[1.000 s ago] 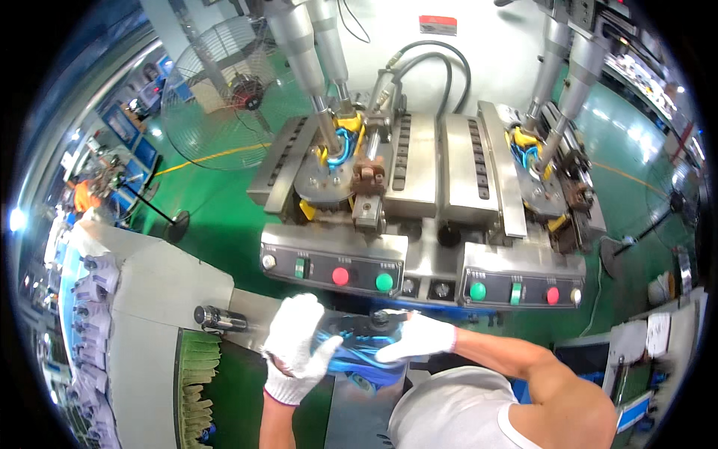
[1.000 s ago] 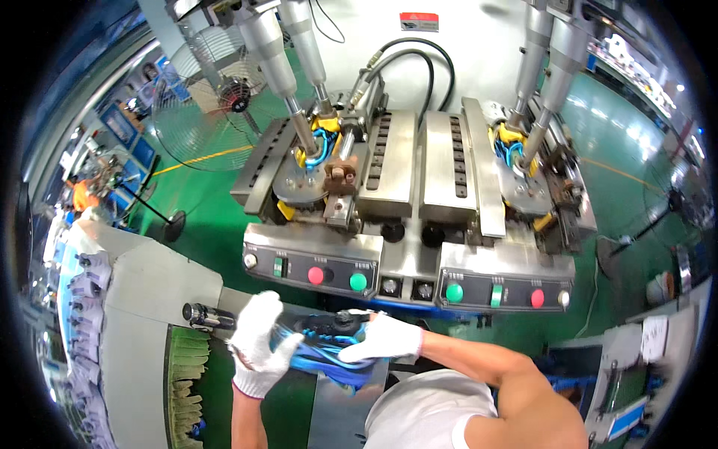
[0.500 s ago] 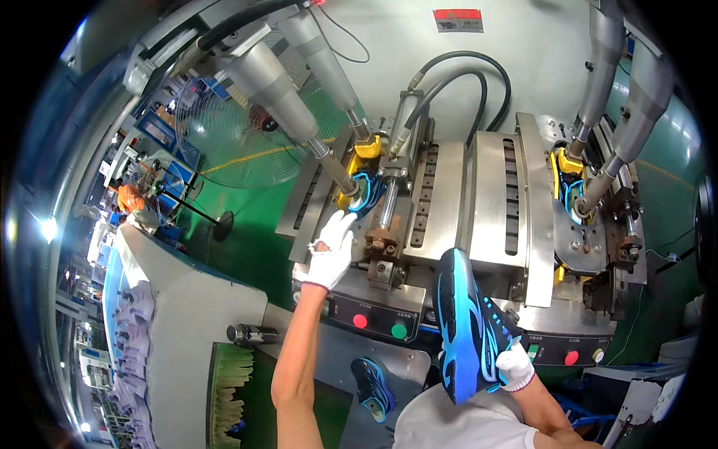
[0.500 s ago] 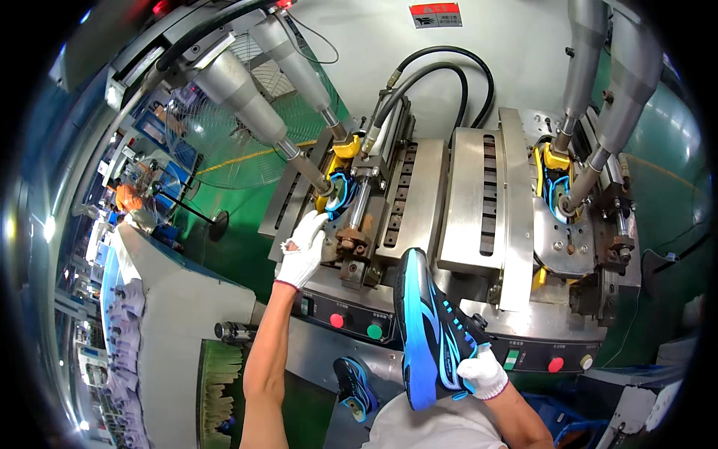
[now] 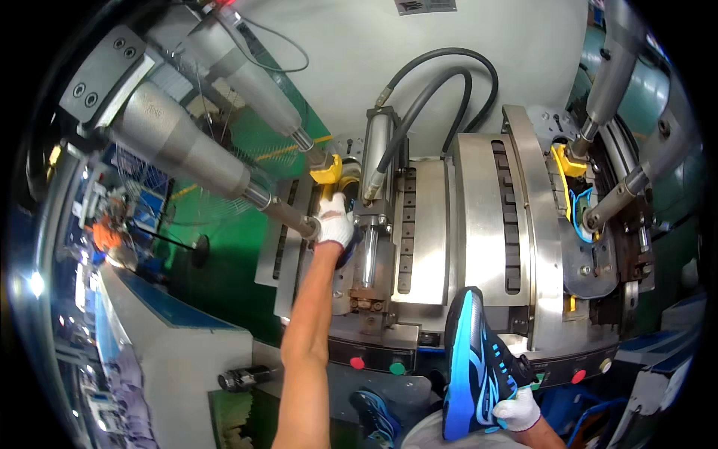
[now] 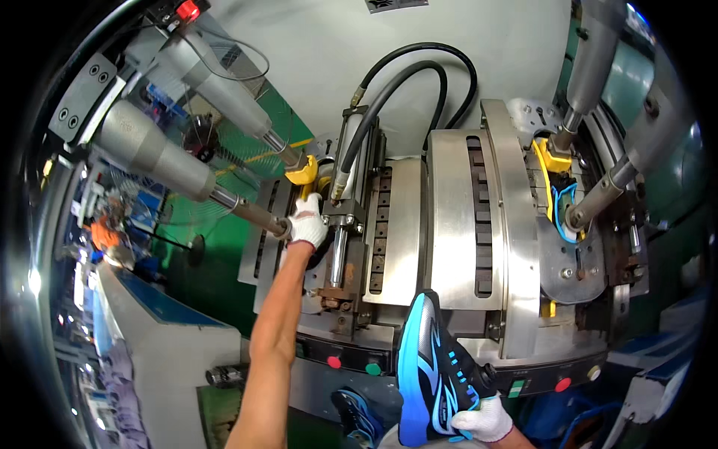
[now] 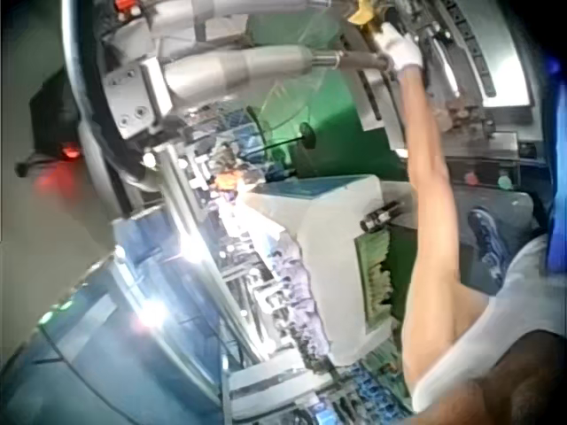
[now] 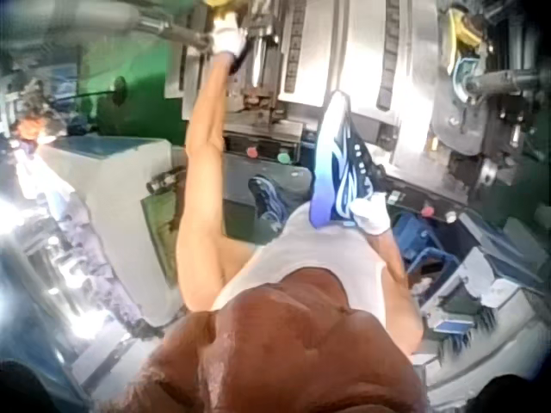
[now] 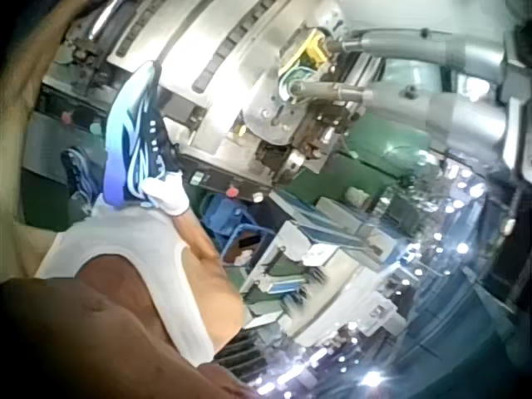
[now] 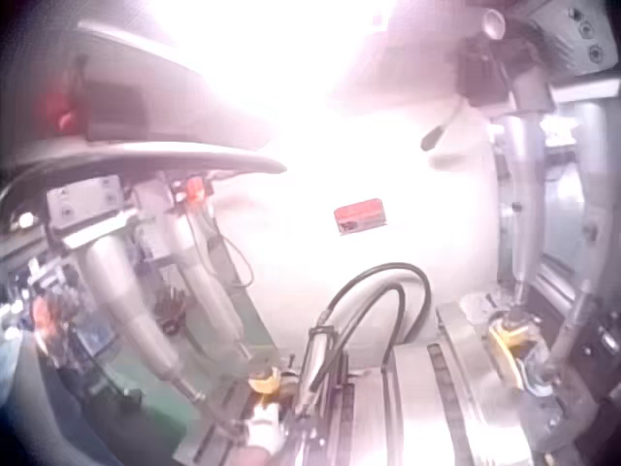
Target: The person repeatedly places blue shoes onto a heat-pressing machine for sole attachment, retrieves them, and then places them onto a conveyor belt.
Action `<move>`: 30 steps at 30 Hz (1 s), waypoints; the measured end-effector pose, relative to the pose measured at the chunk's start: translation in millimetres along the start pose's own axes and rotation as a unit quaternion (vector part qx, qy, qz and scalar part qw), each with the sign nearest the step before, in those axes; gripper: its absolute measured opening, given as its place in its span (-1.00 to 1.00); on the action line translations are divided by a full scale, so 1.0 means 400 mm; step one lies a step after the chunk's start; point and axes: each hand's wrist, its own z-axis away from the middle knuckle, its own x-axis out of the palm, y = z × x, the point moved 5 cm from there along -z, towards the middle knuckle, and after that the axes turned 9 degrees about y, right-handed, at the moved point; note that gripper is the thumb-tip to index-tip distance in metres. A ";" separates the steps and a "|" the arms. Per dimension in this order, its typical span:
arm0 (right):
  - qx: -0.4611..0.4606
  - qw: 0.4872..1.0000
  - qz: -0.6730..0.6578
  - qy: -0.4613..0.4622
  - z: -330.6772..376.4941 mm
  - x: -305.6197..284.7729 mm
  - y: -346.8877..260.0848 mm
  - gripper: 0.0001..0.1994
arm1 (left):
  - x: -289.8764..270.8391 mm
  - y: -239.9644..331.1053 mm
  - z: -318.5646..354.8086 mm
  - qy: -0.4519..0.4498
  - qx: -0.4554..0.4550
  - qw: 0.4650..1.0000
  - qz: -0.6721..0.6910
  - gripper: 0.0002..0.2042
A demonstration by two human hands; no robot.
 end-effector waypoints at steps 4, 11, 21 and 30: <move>0.003 0.998 0.049 0.041 -0.014 -0.029 0.024 -0.02 | -0.121 -0.001 -0.041 0.021 0.029 0.999 0.007 -0.48; -0.018 0.989 0.115 0.097 -0.065 0.025 0.041 -0.36 | -0.482 -0.055 0.324 0.218 0.057 0.959 0.172 -0.51; 0.058 0.987 0.147 -0.031 -0.823 0.549 0.275 -0.93 | -0.517 -0.414 1.196 0.222 -0.237 0.933 0.153 -0.50; -0.191 0.554 0.796 0.148 -1.288 0.392 0.413 -0.63 | -0.245 -0.397 1.718 0.092 -0.526 0.846 0.004 -0.47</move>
